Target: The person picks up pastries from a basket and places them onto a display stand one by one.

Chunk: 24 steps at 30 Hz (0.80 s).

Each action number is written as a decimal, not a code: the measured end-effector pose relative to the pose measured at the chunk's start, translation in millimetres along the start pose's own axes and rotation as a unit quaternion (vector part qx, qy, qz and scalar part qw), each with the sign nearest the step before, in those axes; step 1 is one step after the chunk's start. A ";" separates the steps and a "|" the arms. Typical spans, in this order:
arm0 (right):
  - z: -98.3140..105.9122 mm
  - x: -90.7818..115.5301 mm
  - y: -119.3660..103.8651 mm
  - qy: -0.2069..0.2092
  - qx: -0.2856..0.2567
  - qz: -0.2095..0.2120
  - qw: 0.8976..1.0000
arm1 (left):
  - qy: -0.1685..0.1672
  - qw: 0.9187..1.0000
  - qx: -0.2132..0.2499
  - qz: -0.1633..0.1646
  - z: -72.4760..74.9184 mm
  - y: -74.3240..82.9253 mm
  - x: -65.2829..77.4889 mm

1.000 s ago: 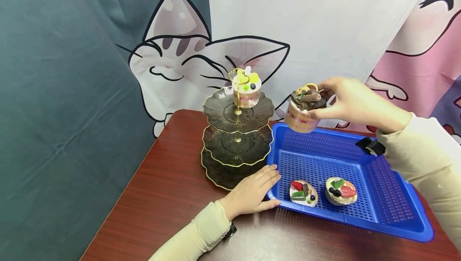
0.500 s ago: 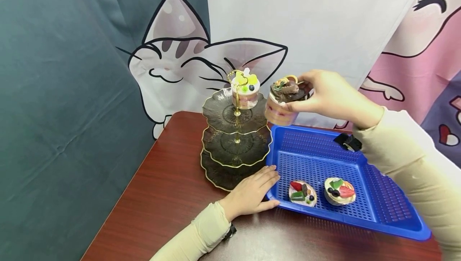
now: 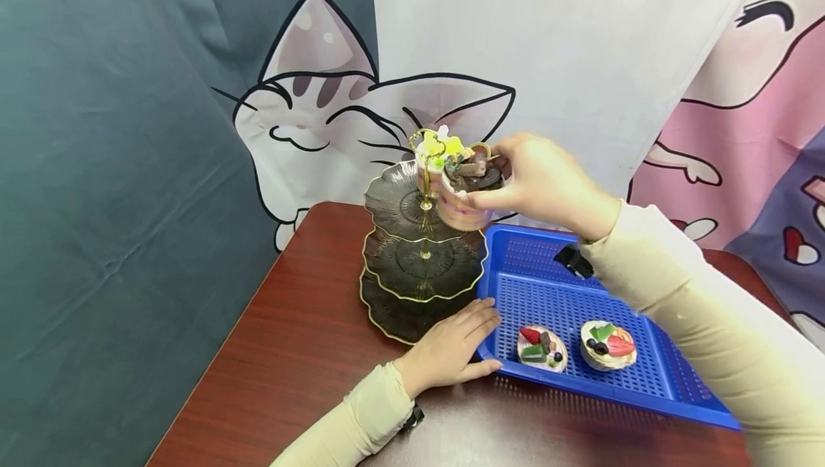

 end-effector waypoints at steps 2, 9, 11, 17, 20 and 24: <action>-3.7 -1.9 -2.0 0.001 0.005 -0.003 1.000 | 0.000 1.000 0.000 0.000 0.6 0.3 0.1; -12.7 -6.1 -8.8 0.011 0.025 -0.009 1.000 | 0.003 1.000 0.004 -0.001 0.7 0.7 0.0; -14.9 -6.7 -9.9 0.013 0.028 -0.014 0.999 | 0.002 1.000 0.006 0.000 0.6 0.6 0.0; -23.0 -8.3 -10.9 0.015 0.041 -0.029 0.999 | -0.003 1.000 -0.005 -0.001 0.2 0.3 0.5; -26.6 -8.2 -11.5 0.018 0.044 -0.031 0.998 | -0.006 1.000 -0.009 -0.002 0.1 0.1 0.6; -29.0 -7.7 -12.0 0.021 0.048 -0.033 0.998 | -0.007 1.000 -0.009 -0.002 0.9 0.0 0.2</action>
Point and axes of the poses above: each hand's wrist, its own x-axis away from the middle knuckle, its own z-axis out of the back of the hand, y = z × x, the point moved 6 cm from there along -x, towards the middle knuckle
